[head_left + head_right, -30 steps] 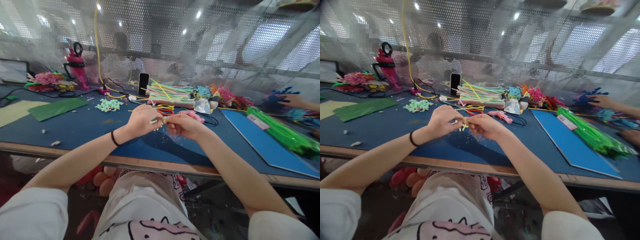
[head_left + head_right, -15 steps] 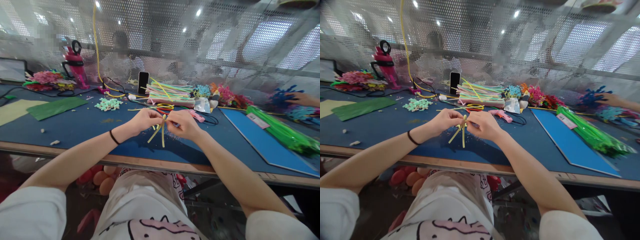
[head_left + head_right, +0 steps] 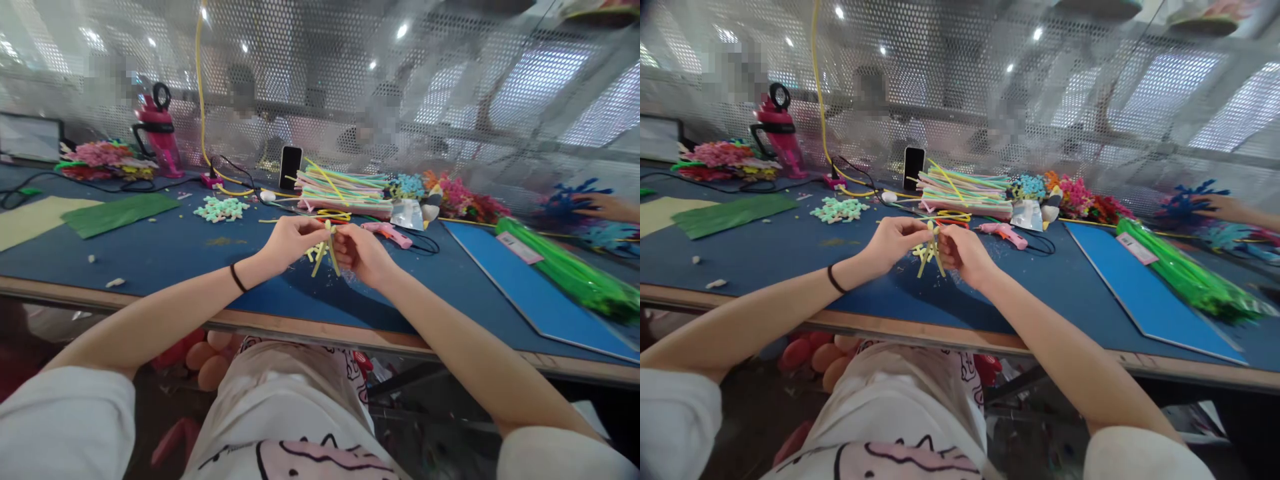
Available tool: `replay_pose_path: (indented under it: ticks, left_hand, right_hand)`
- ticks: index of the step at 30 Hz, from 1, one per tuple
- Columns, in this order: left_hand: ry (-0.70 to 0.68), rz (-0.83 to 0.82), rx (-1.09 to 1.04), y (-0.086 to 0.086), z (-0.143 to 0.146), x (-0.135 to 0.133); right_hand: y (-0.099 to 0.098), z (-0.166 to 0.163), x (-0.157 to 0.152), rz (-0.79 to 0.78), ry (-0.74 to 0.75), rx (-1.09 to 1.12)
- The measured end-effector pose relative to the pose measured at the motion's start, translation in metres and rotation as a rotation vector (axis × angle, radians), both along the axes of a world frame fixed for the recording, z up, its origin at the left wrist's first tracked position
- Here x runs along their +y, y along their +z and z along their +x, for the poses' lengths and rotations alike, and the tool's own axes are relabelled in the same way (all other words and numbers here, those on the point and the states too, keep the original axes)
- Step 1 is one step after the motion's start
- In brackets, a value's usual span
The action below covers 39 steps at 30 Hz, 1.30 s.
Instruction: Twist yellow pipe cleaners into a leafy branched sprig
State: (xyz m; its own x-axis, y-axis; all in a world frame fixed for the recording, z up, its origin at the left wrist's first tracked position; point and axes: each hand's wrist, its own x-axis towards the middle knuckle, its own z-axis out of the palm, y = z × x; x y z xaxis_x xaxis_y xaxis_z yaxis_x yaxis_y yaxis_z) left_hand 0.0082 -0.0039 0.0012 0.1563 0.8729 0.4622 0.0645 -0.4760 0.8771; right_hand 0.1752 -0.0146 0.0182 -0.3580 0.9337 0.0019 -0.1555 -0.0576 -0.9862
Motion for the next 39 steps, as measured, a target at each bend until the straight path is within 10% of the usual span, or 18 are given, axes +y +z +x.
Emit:
replay_pose_path:
  ticks: [5,14,26,33,39]
  left_hand:
    - [-0.01,-0.226,-0.206,0.0,0.001,0.002]
    - [-0.03,-0.282,-0.151,0.0,-0.001,0.006]
    - [-0.072,0.077,0.118,-0.002,-0.006,0.01]
    - [0.033,0.442,0.149,0.007,-0.01,0.002]
    - [0.089,0.673,0.231,0.01,-0.016,0.0]
  right_hand:
    - [-0.004,0.006,0.005,0.411,-0.204,-0.239]
    - [-0.007,0.008,0.008,0.475,-0.228,-0.375]
    - [-0.001,0.007,0.001,0.246,-0.113,-0.315]
    - [0.01,0.008,0.0,-0.247,0.139,0.067]
    - [0.002,0.006,0.002,-0.223,0.1,0.144]
